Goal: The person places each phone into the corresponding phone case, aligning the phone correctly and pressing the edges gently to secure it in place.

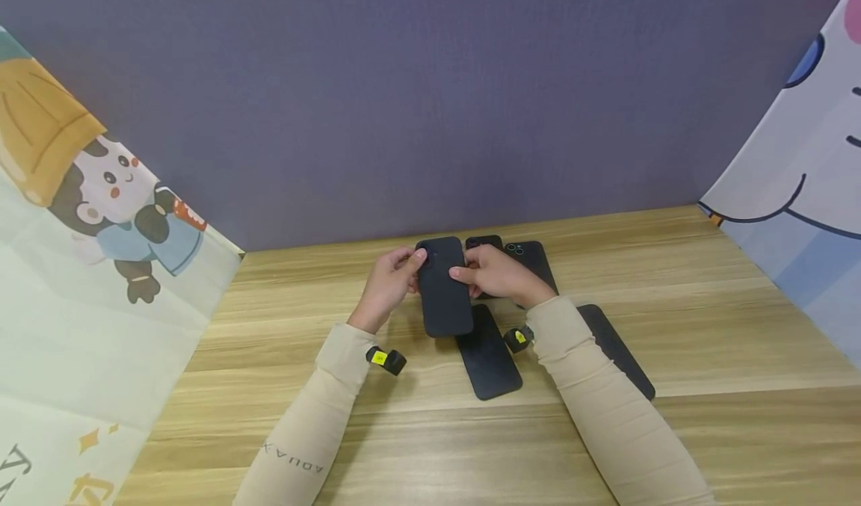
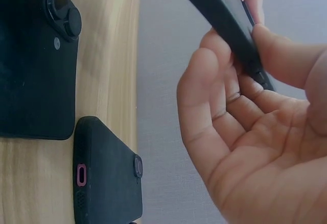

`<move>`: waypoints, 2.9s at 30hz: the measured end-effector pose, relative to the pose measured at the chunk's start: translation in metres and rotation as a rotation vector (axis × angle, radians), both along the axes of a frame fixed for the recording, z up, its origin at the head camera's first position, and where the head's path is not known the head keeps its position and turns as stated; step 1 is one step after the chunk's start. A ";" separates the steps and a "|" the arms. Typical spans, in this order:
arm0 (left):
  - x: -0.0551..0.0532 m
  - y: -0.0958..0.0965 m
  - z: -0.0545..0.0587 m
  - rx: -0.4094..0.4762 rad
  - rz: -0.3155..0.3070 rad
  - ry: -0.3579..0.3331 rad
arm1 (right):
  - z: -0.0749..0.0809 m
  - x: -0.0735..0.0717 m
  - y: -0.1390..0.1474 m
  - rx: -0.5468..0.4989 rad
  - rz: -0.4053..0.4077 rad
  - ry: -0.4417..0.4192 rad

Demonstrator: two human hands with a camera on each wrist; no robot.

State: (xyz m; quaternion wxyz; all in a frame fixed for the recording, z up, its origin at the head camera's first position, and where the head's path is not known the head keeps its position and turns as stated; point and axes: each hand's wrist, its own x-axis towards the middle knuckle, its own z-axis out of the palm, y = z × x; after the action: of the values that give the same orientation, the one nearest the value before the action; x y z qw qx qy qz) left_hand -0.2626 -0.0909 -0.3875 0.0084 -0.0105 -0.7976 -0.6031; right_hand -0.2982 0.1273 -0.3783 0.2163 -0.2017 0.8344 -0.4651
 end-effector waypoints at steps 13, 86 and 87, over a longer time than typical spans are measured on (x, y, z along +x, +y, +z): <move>0.000 0.003 0.000 -0.070 0.042 0.037 | 0.001 0.001 -0.001 -0.016 0.017 -0.010; -0.003 -0.003 -0.002 0.267 -0.056 -0.082 | 0.003 0.000 0.003 -0.027 0.053 -0.048; -0.003 -0.003 -0.002 0.271 -0.051 -0.082 | 0.003 0.000 0.003 -0.030 0.055 -0.049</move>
State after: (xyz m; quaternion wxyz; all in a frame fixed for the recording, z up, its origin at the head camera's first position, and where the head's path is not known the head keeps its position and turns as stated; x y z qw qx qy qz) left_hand -0.2658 -0.0937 -0.3894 -0.0381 -0.0047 -0.7081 -0.7051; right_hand -0.2977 0.1301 -0.3752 0.2464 -0.2161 0.8160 -0.4761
